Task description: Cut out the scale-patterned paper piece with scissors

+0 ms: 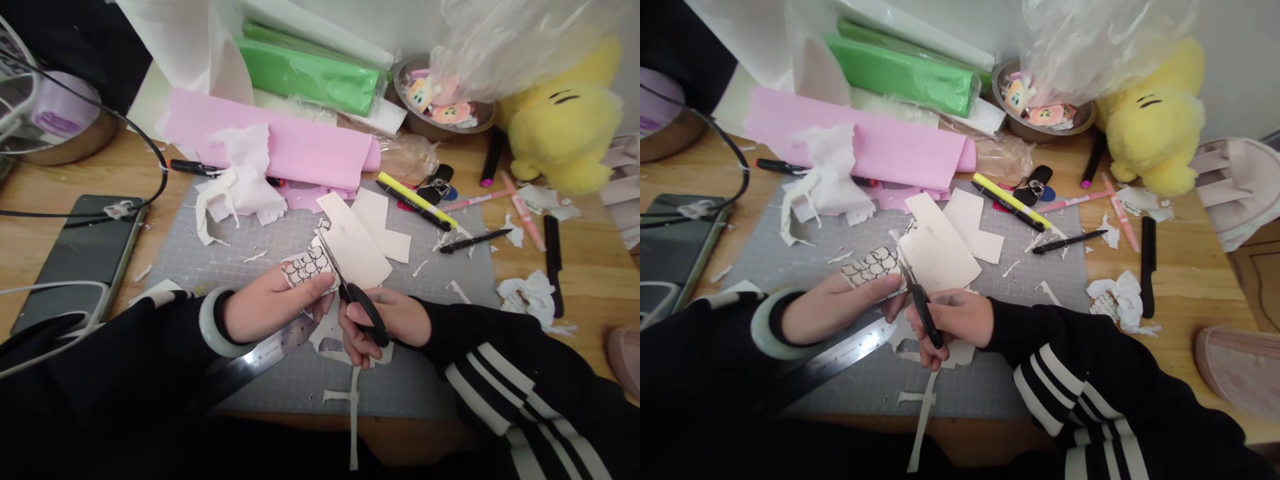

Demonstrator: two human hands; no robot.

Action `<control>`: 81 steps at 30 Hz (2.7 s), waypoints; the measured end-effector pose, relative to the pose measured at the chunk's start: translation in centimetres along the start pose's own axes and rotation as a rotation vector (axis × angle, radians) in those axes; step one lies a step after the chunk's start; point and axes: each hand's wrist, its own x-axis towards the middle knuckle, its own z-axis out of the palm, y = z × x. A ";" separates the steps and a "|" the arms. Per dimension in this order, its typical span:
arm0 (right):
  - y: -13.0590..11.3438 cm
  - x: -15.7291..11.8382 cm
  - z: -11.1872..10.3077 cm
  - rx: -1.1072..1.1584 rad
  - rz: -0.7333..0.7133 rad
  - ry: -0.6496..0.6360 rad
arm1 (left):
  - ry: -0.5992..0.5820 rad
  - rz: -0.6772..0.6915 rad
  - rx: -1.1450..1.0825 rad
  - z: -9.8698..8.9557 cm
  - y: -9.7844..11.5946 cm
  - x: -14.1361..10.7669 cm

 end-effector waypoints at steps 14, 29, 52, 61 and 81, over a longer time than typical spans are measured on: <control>0.0 -0.1 0.1 0.013 -0.003 0.001 | 0.014 -0.011 -0.016 0.1 0.0 0.1; -0.2 -0.1 0.2 -0.009 0.009 0.017 | 0.023 -0.015 -0.020 0.0 0.1 0.1; -0.1 -0.2 0.1 0.000 -0.007 -0.005 | 0.008 0.003 -0.023 -0.1 -0.1 0.0; -0.4 -0.2 0.2 -0.018 -0.011 0.013 | -0.010 0.012 -0.002 -0.2 -0.3 0.0; -0.4 -0.3 0.3 -0.023 0.003 0.020 | -0.003 0.005 -0.019 -0.1 -0.2 -0.1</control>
